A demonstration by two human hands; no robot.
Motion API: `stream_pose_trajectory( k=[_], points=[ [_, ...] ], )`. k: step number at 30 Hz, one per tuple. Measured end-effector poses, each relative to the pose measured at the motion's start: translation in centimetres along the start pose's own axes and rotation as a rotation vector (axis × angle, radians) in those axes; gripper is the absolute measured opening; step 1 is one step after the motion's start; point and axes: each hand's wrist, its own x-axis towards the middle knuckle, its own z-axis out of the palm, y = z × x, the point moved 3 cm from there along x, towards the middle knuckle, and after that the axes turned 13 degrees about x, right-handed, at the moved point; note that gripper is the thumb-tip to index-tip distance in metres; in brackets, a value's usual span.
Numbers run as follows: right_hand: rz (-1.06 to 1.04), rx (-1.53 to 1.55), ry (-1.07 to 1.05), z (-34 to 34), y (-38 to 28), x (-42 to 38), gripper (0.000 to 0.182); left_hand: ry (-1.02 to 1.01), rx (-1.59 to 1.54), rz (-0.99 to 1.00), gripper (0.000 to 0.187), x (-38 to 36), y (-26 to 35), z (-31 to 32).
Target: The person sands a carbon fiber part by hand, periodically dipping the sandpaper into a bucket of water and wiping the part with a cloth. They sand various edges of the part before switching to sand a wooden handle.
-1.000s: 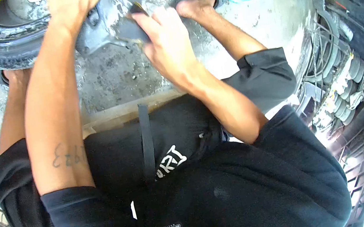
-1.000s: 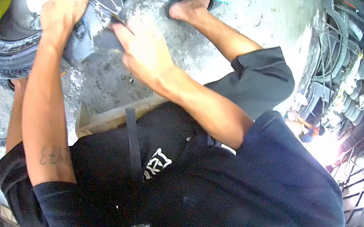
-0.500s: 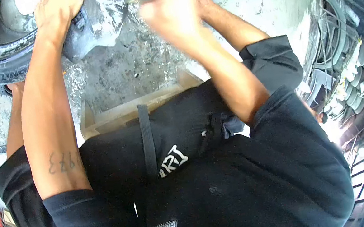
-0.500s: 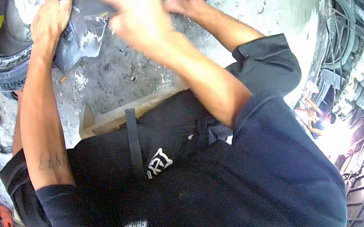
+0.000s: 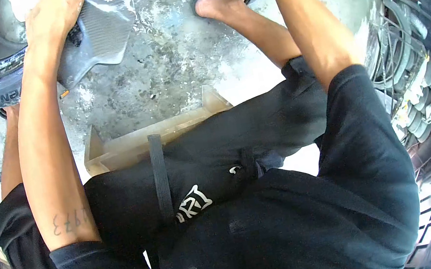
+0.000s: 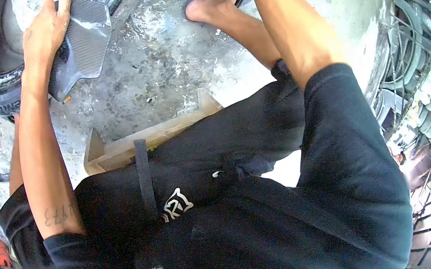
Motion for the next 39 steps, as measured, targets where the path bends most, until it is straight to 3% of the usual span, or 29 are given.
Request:
stream_pose_trajectory(
  k=[2, 4, 6, 8, 10, 12, 13, 18, 20, 21, 22, 25, 26, 28, 29, 30, 32, 36, 37, 39],
  points=[
    [-0.106, 0.32, 0.615, -5.0, -3.8, -4.2, 0.02, -0.03, 0.044, 0.004, 0.055, 0.1, 0.8, -0.5],
    [0.224, 0.766, 0.524, -10.3, -12.7, -12.6, 0.017, -0.064, 0.099, -0.01, 0.052, 0.0, 1.5, -1.2],
    [-0.256, 0.753, 0.796, -8.9, -16.6, -16.9, 0.022, 0.029, 0.022, -0.027, 0.05, -0.3, 2.6, -2.3],
    [-0.488, 0.597, 0.581, -4.7, -18.4, -18.7, 0.041, 0.007, 0.03, -0.027, 0.05, -0.7, 3.6, -3.1],
    [-0.618, 0.702, 0.574, -0.3, -22.0, -18.4, 0.037, 0.123, 0.025, -0.018, 0.05, -1.6, 4.1, -3.7],
    [-0.5, 0.714, 0.566, 2.1, -24.6, -18.0, 0.034, 0.134, 0.068, -0.052, 0.049, -1.0, 3.8, -2.6],
    [-0.501, 0.74, 0.672, 2.3, -25.4, -17.9, 0.031, 0.13, 0.113, -0.087, 0.049, -1.0, 3.6, -2.4],
    [-0.47, 0.63, 0.648, 2.8, -26.2, -19.2, 0.029, 0.094, 0.01, -0.125, 0.045, -1.1, 3.5, -1.5],
    [-0.495, 0.599, 0.65, 2.6, -26.6, -19.0, 0.029, 0.245, 0.149, -0.187, 0.043, -1.3, 3.7, -1.2],
    [-0.47, 0.588, 0.669, 2.5, -26.7, -18.5, 0.032, 0.463, 0.134, -0.175, 0.042, -1.8, 4.0, -1.1],
    [-0.436, 0.578, 0.687, 2.5, -27.0, -18.1, 0.036, 0.455, 0.131, -0.177, 0.042, -1.5, 3.6, -0.8],
    [-0.449, 0.531, 0.738, 2.3, -27.6, -16.2, 0.032, 0.074, -0.058, -0.107, 0.041, -0.9, 3.3, -1.0],
    [-0.471, 0.553, 0.744, 2.2, -27.5, -16.3, 0.03, 0.075, -0.059, -0.109, 0.041, -1.0, 3.5, -0.9],
    [-0.421, 0.57, 0.691, 2.5, -27.3, -18.5, 0.028, 0.263, 0.12, -0.16, 0.041, -1.0, 3.6, -0.6],
    [-0.365, 0.586, 0.634, 2.5, -27.3, -18.6, 0.026, 0.697, 0.203, -0.131, 0.042, -1.3, 3.9, -1.1],
    [-0.378, 0.582, 0.636, 2.4, -27.3, -17.6, 0.026, 0.706, 0.206, -0.141, 0.042, -0.8, 3.5, -0.5],
    [-0.382, 0.523, 0.718, 2.3, -27.9, -16.2, 0.026, 0.045, 0.066, -0.14, 0.044, -0.6, 3.4, 0.3],
    [-0.334, 0.559, 0.677, 2.3, -28.2, -18.0, 0.03, -0.059, -0.016, -0.166, 0.044, -0.7, 3.3, -1.2],
    [-0.308, 0.543, 0.63, 2.7, -28.0, -18.6, 0.031, 0.28, 0.044, -0.145, 0.046, -1.6, 3.8, -1.0],
    [-0.326, 0.534, 0.607, 2.3, -28.2, -17.2, 0.03, 0.398, 0.081, -0.123, 0.048, -1.3, 3.5, -0.7]
  ],
)
